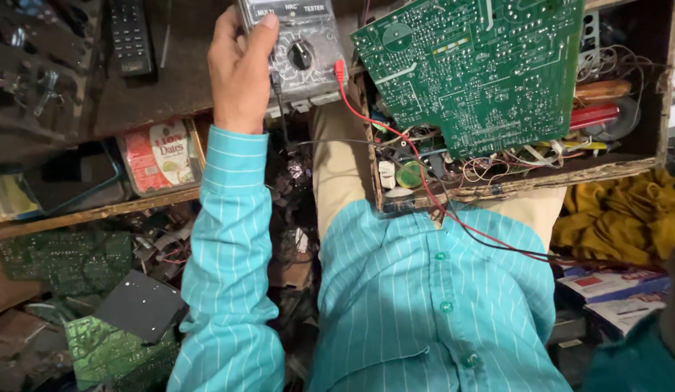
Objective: The person holds a circuit board on their lap and probes its components with multimeter test leads, repositioning the leads across different points on the board. They then flip the board over to its green back side and continue probing solder points with the multimeter leads.
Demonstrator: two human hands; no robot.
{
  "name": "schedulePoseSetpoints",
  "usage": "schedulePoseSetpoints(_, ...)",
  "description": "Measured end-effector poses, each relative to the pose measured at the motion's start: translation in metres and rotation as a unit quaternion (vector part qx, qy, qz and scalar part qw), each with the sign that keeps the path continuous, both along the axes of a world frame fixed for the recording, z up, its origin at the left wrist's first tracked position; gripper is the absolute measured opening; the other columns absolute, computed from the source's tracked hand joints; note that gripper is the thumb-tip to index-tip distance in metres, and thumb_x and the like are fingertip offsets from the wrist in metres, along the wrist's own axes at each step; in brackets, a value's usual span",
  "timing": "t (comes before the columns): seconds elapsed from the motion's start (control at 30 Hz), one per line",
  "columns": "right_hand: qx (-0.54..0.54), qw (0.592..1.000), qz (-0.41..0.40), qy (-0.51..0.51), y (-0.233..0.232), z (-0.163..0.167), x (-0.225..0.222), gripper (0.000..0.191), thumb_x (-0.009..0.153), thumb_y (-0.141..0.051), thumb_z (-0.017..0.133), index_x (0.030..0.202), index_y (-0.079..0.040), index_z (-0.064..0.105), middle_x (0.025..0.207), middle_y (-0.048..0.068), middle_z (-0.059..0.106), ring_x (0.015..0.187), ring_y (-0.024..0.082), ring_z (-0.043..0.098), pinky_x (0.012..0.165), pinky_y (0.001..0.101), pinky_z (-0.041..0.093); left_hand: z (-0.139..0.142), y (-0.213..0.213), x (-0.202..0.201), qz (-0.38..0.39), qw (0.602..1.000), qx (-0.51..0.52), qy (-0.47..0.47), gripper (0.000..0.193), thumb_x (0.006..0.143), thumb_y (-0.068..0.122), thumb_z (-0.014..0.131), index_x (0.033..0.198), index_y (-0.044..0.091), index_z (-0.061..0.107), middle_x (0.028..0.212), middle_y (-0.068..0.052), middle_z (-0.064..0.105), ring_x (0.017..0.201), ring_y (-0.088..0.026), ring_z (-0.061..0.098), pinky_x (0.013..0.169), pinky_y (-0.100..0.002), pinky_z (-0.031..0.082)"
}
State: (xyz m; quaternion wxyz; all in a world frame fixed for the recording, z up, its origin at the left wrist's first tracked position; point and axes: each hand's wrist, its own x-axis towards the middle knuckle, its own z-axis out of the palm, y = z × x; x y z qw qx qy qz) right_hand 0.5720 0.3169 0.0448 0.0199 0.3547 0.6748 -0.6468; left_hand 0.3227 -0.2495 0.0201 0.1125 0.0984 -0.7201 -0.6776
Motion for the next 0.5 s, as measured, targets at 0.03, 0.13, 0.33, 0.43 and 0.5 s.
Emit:
schedulePoseSetpoints(0.03,0.005,1.000,0.001,-0.004,0.002,-0.002,0.004,0.014,0.110,-0.020,0.048,0.104,-0.009,0.054,0.079,-0.002,0.052,0.066,0.007,0.049,0.062,0.0246,0.040,0.003,-0.003,-0.002,0.006,0.998,-0.056,-0.023,0.035,0.106,0.023,0.072,0.127,-0.004,0.068,0.092,0.000,0.063,0.082,-0.008,0.050,0.072,-0.030,0.044)
schedulePoseSetpoints(0.13,0.018,1.000,0.004,-0.016,0.001,-0.003,0.004,0.016,0.111,-0.023,0.047,0.104,-0.010,0.053,0.076,-0.003,0.049,0.064,0.007,0.046,0.060,0.0249,0.037,0.019,-0.016,0.002,0.012,0.966,-0.245,-0.079,0.036,0.100,0.033,0.073,0.118,0.001,0.071,0.079,-0.008,0.069,0.073,-0.012,0.061,0.066,-0.034,0.051)
schedulePoseSetpoints(0.33,0.024,0.997,0.059,0.041,-0.028,0.031,-0.034,0.019,0.113,-0.028,0.045,0.104,-0.012,0.051,0.071,-0.003,0.044,0.059,0.006,0.039,0.057,0.0257,0.031,0.052,-0.019,0.004,-0.084,0.915,-0.389,-0.075,0.040,0.102,0.039,0.072,0.109,-0.001,0.070,0.092,-0.022,0.075,0.087,-0.038,0.074,0.078,-0.045,0.055)
schedulePoseSetpoints(0.43,0.010,0.986,0.125,0.109,-0.053,0.062,-0.063,0.021,0.115,-0.030,0.044,0.103,-0.014,0.051,0.068,-0.003,0.042,0.057,0.006,0.036,0.055,0.0260,0.028,0.069,-0.003,0.006,-0.074,0.901,-0.421,-0.070,0.039,0.104,0.037,0.077,0.111,-0.002,0.071,0.090,-0.021,0.072,0.084,-0.040,0.071,0.074,-0.047,0.054)
schedulePoseSetpoints(0.5,-0.010,0.977,0.161,0.136,-0.073,0.083,-0.083,0.022,0.115,-0.032,0.043,0.103,-0.014,0.050,0.066,-0.004,0.040,0.056,0.005,0.034,0.054,0.0263,0.026,0.082,0.018,0.019,0.005,0.895,-0.445,0.019,0.039,0.097,0.024,0.078,0.119,-0.006,0.068,0.084,-0.020,0.068,0.075,-0.038,0.067,0.069,-0.048,0.052)
